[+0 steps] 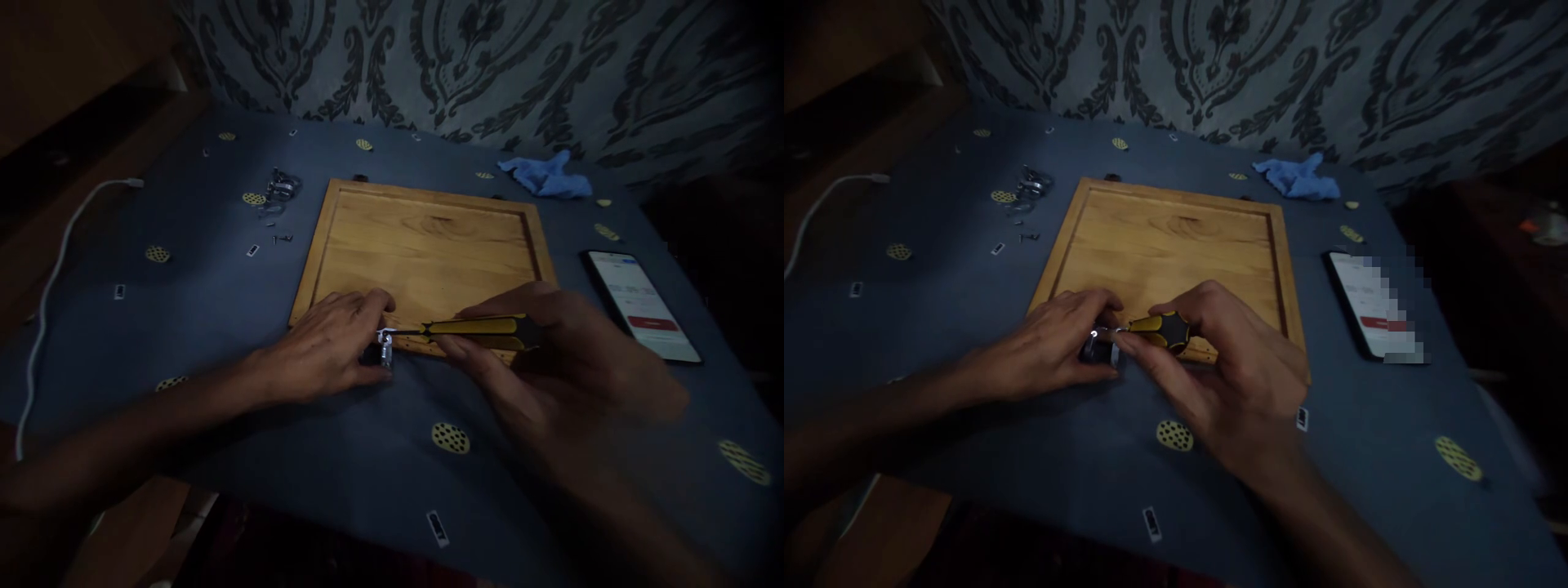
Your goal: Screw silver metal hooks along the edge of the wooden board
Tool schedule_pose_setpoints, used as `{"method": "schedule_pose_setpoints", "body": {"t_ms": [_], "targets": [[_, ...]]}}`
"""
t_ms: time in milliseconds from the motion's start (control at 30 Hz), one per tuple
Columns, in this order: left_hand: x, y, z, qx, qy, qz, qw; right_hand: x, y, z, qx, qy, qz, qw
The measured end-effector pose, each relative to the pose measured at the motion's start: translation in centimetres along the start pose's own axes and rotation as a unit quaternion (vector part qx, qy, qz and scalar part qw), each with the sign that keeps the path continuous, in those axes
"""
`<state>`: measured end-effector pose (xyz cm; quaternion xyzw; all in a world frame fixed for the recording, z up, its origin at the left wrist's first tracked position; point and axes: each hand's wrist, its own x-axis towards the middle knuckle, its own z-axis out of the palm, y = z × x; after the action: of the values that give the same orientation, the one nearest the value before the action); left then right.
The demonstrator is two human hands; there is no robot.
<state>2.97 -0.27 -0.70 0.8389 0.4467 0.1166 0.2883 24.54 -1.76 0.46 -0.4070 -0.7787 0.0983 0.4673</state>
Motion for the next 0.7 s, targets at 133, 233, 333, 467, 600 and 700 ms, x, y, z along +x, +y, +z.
{"method": "schedule_pose_setpoints", "body": {"t_ms": [133, 233, 333, 467, 600, 700], "targets": [[0.0, 0.0, 0.0, -0.002, 0.004, 0.000, 1.000, -0.2, -0.4, 0.0, -0.009, 0.063, 0.013, 0.998], [-0.1, -0.2, 0.0, -0.003, 0.004, 0.003, 1.000, -0.1, -0.6, -0.2, -0.035, 0.056, 0.034, 0.997], [-0.1, -0.2, 0.0, 0.004, 0.005, 0.006, 1.000, -0.2, -0.4, -0.1, -0.037, 0.032, 0.044, 0.998], [-0.1, -0.2, 0.1, 0.009, 0.007, 0.009, 1.000, -0.4, 0.1, 0.1, -0.016, 0.021, 0.015, 1.000], [-0.1, -0.3, 0.3, 0.009, 0.010, 0.006, 1.000, -0.5, 0.5, 0.1, -0.007, 0.010, 0.005, 1.000], [-0.1, -0.4, 0.3, 0.004, 0.012, 0.006, 1.000, -0.5, 0.8, 0.3, -0.006, 0.008, 0.002, 1.000]]}}
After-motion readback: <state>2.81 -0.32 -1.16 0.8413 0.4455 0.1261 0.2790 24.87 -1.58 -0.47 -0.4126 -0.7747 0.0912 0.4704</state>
